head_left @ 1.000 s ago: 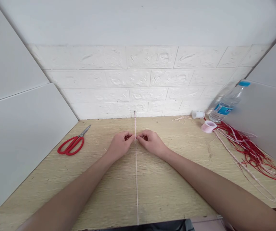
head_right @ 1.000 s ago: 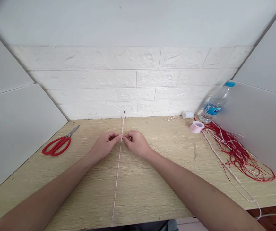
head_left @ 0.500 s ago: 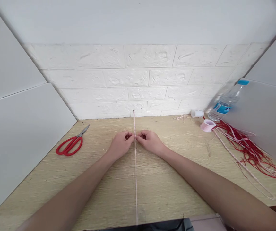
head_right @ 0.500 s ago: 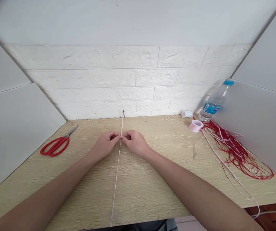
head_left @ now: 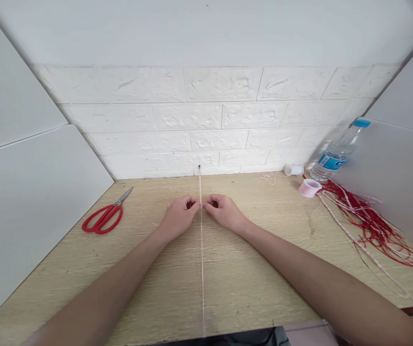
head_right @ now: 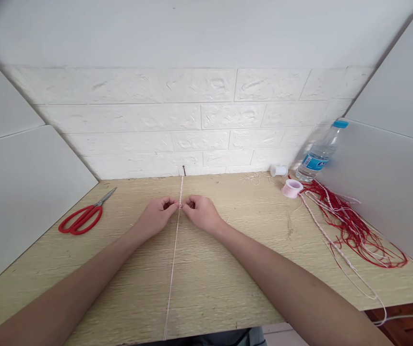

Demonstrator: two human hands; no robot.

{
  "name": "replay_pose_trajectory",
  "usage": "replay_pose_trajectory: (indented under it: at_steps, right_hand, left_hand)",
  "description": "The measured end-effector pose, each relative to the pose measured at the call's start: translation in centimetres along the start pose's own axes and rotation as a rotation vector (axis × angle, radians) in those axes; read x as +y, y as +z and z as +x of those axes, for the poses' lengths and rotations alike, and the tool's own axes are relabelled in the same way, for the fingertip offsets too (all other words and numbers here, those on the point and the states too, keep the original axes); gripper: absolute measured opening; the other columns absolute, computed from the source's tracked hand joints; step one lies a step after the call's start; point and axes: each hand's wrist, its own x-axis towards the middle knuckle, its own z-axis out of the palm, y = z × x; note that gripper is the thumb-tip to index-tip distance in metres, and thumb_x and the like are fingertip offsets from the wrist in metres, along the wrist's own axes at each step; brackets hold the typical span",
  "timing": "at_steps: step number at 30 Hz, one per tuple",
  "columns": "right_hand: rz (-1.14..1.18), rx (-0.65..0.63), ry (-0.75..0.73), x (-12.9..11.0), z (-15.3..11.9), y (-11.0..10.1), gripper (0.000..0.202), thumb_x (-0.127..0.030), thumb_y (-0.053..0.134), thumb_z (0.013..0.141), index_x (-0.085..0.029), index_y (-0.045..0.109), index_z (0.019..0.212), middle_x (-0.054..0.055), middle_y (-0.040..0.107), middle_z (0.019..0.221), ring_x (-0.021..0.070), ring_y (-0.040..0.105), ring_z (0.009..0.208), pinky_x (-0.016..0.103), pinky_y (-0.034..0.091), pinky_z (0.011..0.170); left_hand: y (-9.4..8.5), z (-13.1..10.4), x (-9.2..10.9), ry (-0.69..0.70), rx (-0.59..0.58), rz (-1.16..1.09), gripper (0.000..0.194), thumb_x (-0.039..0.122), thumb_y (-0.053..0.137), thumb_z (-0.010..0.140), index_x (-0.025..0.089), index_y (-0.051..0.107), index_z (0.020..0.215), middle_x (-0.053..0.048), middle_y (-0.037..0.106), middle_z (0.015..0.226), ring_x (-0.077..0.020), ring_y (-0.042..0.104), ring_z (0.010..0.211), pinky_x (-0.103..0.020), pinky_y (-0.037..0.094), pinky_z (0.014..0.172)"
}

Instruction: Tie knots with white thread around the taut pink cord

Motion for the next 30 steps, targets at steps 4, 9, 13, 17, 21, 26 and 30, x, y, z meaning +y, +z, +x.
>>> replay_pose_trajectory:
  at_steps: [4, 9, 13, 17, 21, 26, 30]
  right_hand:
    - [-0.008, -0.001, 0.001, 0.01, -0.09, -0.05, 0.016, -0.028, 0.049, 0.077, -0.016, 0.056, 0.069, -0.002, 0.056, 0.066, 0.0114, 0.048, 0.062, 0.023, 0.036, 0.058]
    - [-0.004, -0.012, 0.008, -0.04, -0.16, -0.06, 0.018, -0.029, 0.049, 0.079, -0.017, 0.058, 0.07, -0.002, 0.058, 0.067, 0.0116, 0.049, 0.063, 0.023, 0.036, 0.057]
    - [-0.007, -0.02, 0.017, -0.12, -0.17, -0.11, 0.019, -0.03, 0.049, 0.079, -0.017, 0.061, 0.073, -0.001, 0.06, 0.069, 0.0119, 0.051, 0.064, 0.023, 0.037, 0.059]
    - [-0.025, -0.019, 0.033, -0.25, -0.26, -0.2, 0.02, -0.032, 0.051, 0.078, -0.016, 0.061, 0.072, -0.001, 0.06, 0.067, 0.0122, 0.051, 0.063, 0.023, 0.036, 0.056]
    - [-0.041, -0.023, 0.032, -0.33, -0.33, -0.24, 0.02, -0.033, 0.052, 0.077, -0.016, 0.061, 0.071, -0.001, 0.059, 0.066, 0.0119, 0.05, 0.061, 0.023, 0.035, 0.055]
    - [-0.052, -0.024, 0.026, -0.28, -0.35, -0.24, 0.019, -0.033, 0.051, 0.077, -0.016, 0.059, 0.07, -0.001, 0.058, 0.066, 0.0116, 0.049, 0.061, 0.022, 0.035, 0.055]
    - [-0.058, -0.03, 0.012, -0.23, -0.37, -0.23, 0.018, -0.031, 0.051, 0.077, -0.016, 0.059, 0.071, 0.0, 0.058, 0.066, 0.0116, 0.05, 0.062, 0.022, 0.035, 0.056]
  left_hand:
    - [-0.15, -0.06, 0.07, -0.019, -0.006, -0.028, 0.028, 0.042, 0.046, 0.082, 0.02, 0.062, 0.077, 0.002, 0.061, 0.072, -0.0156, 0.052, 0.07, -0.027, 0.036, 0.064]
    - [-0.47, -0.03, 0.53, -0.048, -0.029, -0.07, 0.029, 0.042, 0.046, 0.082, 0.021, 0.066, 0.079, 0.002, 0.064, 0.074, -0.0163, 0.054, 0.072, -0.027, 0.037, 0.063]
    - [-0.65, -0.11, 0.8, -0.05, -0.04, -0.074, 0.031, 0.043, 0.047, 0.081, 0.02, 0.067, 0.076, 0.001, 0.064, 0.073, -0.0169, 0.054, 0.071, -0.027, 0.037, 0.063]
    - [-0.71, -0.22, 0.95, -0.05, -0.05, -0.093, 0.029, 0.042, 0.05, 0.078, 0.02, 0.068, 0.078, 0.0, 0.066, 0.076, -0.0182, 0.056, 0.074, -0.028, 0.039, 0.067]
    - [-0.77, -0.23, 0.95, -0.051, -0.061, -0.099, 0.027, 0.04, 0.051, 0.076, 0.019, 0.068, 0.08, -0.001, 0.068, 0.079, -0.0189, 0.058, 0.076, -0.029, 0.041, 0.069]
    - [-0.8, -0.17, 0.77, -0.07, -0.065, -0.101, 0.027, 0.041, 0.053, 0.074, 0.019, 0.068, 0.079, -0.001, 0.068, 0.078, -0.0191, 0.058, 0.075, -0.029, 0.041, 0.067]
    - [-0.77, -0.19, 0.56, -0.061, -0.075, -0.092, 0.026, 0.04, 0.053, 0.074, 0.019, 0.068, 0.078, -0.001, 0.067, 0.077, -0.0181, 0.058, 0.073, -0.028, 0.041, 0.067]
